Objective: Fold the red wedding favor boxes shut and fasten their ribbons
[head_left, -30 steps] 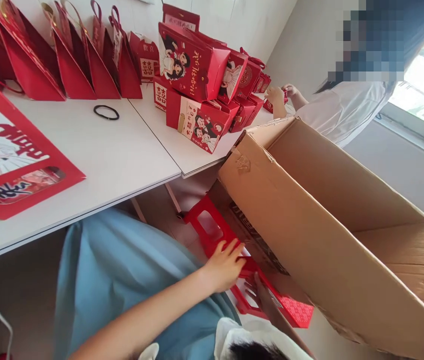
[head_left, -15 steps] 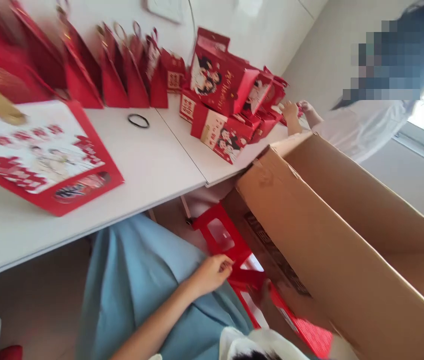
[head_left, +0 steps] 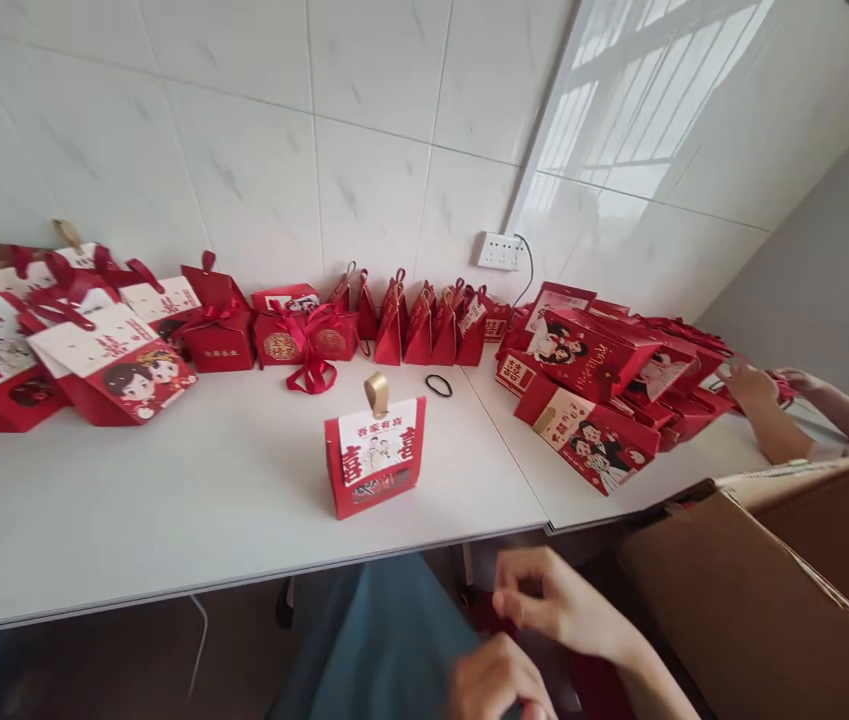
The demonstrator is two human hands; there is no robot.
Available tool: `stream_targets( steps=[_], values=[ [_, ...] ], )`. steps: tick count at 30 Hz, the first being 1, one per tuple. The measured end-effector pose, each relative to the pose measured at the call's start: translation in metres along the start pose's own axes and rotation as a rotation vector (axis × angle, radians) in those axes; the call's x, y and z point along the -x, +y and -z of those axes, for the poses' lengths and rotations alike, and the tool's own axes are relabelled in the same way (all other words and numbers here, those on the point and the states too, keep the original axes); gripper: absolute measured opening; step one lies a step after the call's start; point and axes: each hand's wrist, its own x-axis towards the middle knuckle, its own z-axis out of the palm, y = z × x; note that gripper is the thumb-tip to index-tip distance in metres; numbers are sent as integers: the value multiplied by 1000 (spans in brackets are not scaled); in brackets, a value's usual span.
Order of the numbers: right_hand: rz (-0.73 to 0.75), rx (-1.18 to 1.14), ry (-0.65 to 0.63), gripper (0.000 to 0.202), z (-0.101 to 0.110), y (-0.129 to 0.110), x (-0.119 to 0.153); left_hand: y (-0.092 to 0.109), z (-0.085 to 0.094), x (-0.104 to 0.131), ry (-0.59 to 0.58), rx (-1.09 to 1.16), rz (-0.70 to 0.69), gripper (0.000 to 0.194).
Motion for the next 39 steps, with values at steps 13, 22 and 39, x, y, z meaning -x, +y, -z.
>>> stream_targets(
  steps=[13,22,39],
  values=[
    [434,-267,355,52,-8,-80,-143,81,223,-53,771,-1021,-266,16],
    [421,-63,448,21,2,-107,-63,125,201,-66,442,-469,-175,13],
    [497,177,541,2,-4,-121,-4,150,155,-55,477,-161,-90,19]
  ],
)
